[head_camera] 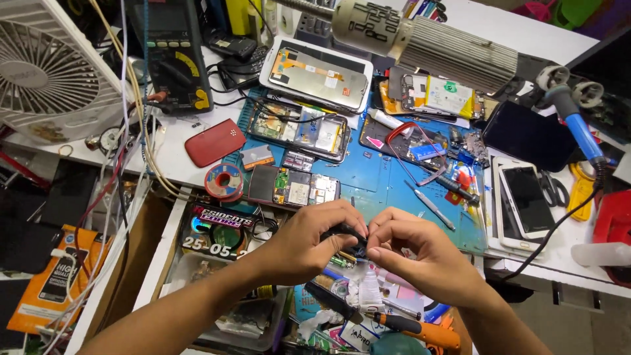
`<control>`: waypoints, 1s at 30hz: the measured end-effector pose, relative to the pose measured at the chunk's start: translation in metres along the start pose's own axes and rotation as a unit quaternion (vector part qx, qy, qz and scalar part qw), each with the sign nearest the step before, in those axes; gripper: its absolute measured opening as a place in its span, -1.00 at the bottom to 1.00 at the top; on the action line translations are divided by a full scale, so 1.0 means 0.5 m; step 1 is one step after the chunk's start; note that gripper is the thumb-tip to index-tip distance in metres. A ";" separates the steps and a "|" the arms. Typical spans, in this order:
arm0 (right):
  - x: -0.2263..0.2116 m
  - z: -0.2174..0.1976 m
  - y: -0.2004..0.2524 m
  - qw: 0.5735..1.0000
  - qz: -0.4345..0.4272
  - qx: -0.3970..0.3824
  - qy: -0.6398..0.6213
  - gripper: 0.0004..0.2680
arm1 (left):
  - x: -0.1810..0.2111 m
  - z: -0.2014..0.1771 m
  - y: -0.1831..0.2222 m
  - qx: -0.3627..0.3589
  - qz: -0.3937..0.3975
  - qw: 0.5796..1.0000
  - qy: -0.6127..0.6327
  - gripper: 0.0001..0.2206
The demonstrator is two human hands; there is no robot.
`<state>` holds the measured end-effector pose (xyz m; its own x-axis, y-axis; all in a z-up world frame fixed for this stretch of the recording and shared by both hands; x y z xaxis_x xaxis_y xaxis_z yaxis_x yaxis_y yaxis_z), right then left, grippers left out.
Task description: Reinserting and aligning a motherboard into a mobile phone chassis on a repair bench.
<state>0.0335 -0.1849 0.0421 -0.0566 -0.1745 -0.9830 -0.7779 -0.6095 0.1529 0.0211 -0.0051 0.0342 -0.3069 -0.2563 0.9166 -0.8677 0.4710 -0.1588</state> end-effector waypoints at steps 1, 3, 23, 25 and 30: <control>0.002 0.001 -0.001 1.000 -0.003 0.013 0.028 -0.92 | -0.001 0.002 0.001 0.004 0.014 1.000 -0.011 -0.88; -0.002 0.011 0.000 0.999 -0.013 0.029 0.026 -0.93 | -0.001 0.003 0.004 0.009 0.030 0.999 -0.015 -0.89; -0.007 0.008 0.006 0.985 -0.079 0.107 0.107 -0.91 | 0.047 0.014 0.014 0.068 0.174 0.972 -0.139 -0.83; -0.005 0.007 0.007 0.984 -0.079 0.109 0.118 -0.91 | 0.053 0.015 0.015 0.069 0.197 0.962 -0.175 -0.81; -0.008 0.004 0.006 0.978 -0.086 0.112 0.155 -0.92 | 0.064 0.011 0.015 0.071 0.218 0.952 -0.202 -0.83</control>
<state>0.0303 -0.1846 0.0464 0.2526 -0.3326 -0.9086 -0.8788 -0.4717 -0.0717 0.0026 -0.0144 0.0604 -0.7511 -0.3793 0.5404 -0.6580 0.4960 -0.5665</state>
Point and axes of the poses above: each hand's wrist, its own y-axis away from the middle knuckle, its own z-axis out of the palm, x = y × z, the point moved 5 cm from there along -y, towards the middle knuckle, and after that the axes turned 8 degrees about -y, right-handed, at the moved point
